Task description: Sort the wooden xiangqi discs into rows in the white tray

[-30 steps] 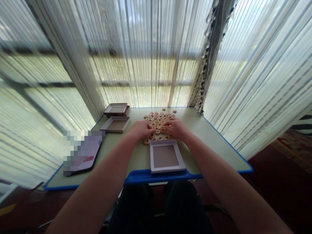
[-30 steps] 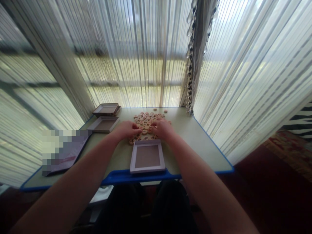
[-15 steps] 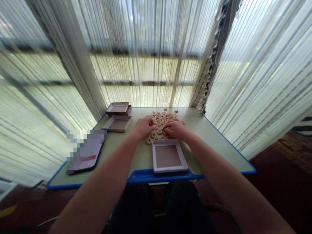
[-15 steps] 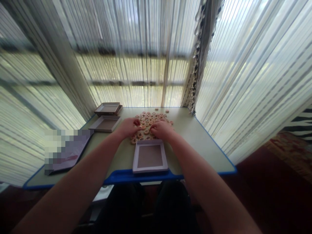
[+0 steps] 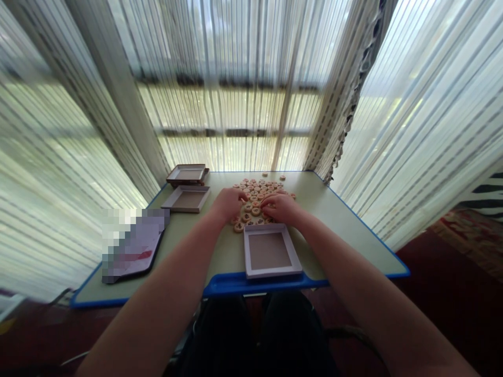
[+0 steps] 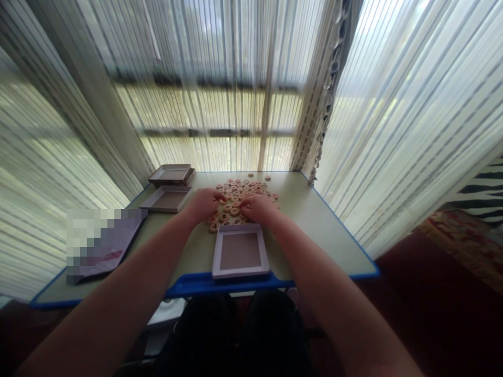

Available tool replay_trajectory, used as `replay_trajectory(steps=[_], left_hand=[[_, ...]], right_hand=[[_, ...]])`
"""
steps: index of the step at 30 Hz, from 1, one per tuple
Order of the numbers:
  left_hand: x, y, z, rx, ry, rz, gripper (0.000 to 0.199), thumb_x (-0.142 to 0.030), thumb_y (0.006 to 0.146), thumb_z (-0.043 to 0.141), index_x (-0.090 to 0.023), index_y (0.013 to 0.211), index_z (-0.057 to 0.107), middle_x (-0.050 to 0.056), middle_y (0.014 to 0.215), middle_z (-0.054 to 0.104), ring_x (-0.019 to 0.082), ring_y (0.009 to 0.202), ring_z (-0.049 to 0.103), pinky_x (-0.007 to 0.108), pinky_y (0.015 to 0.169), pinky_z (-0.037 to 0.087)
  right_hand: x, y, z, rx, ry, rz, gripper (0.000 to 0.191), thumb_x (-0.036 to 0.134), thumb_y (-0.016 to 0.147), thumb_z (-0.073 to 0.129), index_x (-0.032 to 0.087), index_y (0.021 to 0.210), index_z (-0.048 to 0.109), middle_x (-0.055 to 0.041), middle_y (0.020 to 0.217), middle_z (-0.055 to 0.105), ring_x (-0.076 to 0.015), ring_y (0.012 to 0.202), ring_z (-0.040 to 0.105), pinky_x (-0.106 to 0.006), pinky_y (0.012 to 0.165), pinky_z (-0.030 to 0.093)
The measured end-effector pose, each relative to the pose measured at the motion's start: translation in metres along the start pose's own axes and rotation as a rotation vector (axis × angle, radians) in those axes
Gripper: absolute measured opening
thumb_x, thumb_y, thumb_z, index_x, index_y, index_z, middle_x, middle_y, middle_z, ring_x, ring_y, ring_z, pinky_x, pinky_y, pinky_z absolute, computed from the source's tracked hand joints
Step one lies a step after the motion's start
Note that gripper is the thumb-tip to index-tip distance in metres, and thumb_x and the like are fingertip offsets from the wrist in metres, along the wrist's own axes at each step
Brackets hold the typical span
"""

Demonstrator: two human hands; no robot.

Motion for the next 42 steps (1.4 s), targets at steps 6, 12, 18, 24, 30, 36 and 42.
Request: replay_trajectory(steps=[6,12,18,24,30,36,42], left_hand=[[0.007,0.002,0.007,0.052,0.09,-0.035,0.034,-0.021,0.072,0.043,-0.024,0.098,0.066,0.004,0.098,0.066,0.018,0.088,0.059,0.025,0.079,0.042],[0.005,0.001,0.005,0.043,0.143,-0.074,0.028,-0.032,0.072,0.046,-0.025,0.086,0.069,0.004,0.089,0.067,0.018,0.085,0.058,0.024,0.076,0.041],[0.006,0.002,0.003,-0.003,0.15,-0.137,0.034,-0.048,0.069,0.049,-0.023,0.082,0.069,0.006,0.088,0.065,0.02,0.084,0.056,0.027,0.074,0.042],[0.007,0.004,0.008,0.035,0.131,-0.144,0.03,-0.042,0.072,0.047,-0.022,0.082,0.067,0.007,0.084,0.066,0.021,0.078,0.059,0.028,0.067,0.043],[0.007,0.002,0.009,0.021,0.142,-0.135,0.028,-0.03,0.074,0.043,-0.022,0.087,0.067,0.007,0.089,0.066,0.021,0.082,0.059,0.028,0.07,0.043],[0.009,0.004,0.011,0.086,0.141,-0.1,0.032,-0.024,0.073,0.041,-0.028,0.092,0.067,0.004,0.095,0.067,0.019,0.087,0.059,0.026,0.074,0.043],[0.008,0.003,0.011,0.105,0.176,-0.146,0.03,-0.025,0.072,0.044,-0.029,0.092,0.067,0.002,0.094,0.067,0.017,0.087,0.059,0.023,0.075,0.042]], right_hand=[[0.002,0.0,0.0,0.022,0.03,0.05,0.019,0.023,0.073,0.053,0.023,0.083,0.069,-0.0006,0.086,0.068,-0.0172,0.088,0.056,-0.027,0.08,0.04],[-0.001,0.001,0.002,-0.016,0.0,0.038,0.017,0.026,0.071,0.056,0.024,0.083,0.069,-0.0008,0.086,0.067,-0.0177,0.089,0.056,-0.028,0.083,0.04],[-0.004,0.001,0.003,-0.014,-0.013,0.078,0.019,0.037,0.07,0.059,0.025,0.079,0.069,-0.0018,0.081,0.067,-0.0194,0.087,0.057,-0.03,0.081,0.04],[-0.005,0.002,0.004,0.0,-0.005,0.089,0.019,0.036,0.071,0.057,0.024,0.081,0.069,-0.001,0.081,0.067,-0.0177,0.082,0.057,-0.028,0.075,0.04],[-0.004,0.002,0.003,-0.008,-0.029,0.075,0.021,0.04,0.073,0.056,0.025,0.079,0.069,-0.0008,0.078,0.067,-0.0178,0.079,0.057,-0.029,0.077,0.038],[-0.004,0.002,0.002,-0.009,-0.07,0.127,0.024,0.04,0.075,0.053,0.024,0.08,0.07,-0.0017,0.077,0.068,-0.0178,0.078,0.056,-0.027,0.076,0.037],[-0.003,0.003,0.001,-0.003,-0.083,0.132,0.033,0.04,0.083,0.041,0.02,0.084,0.068,-0.0044,0.079,0.067,-0.0171,0.08,0.055,-0.025,0.074,0.036]])
Point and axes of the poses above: each hand's wrist, its own y-axis towards the middle knuckle, its own z-axis out of the palm, x = y × z, the point moved 2 cm from there along y, towards the middle knuckle
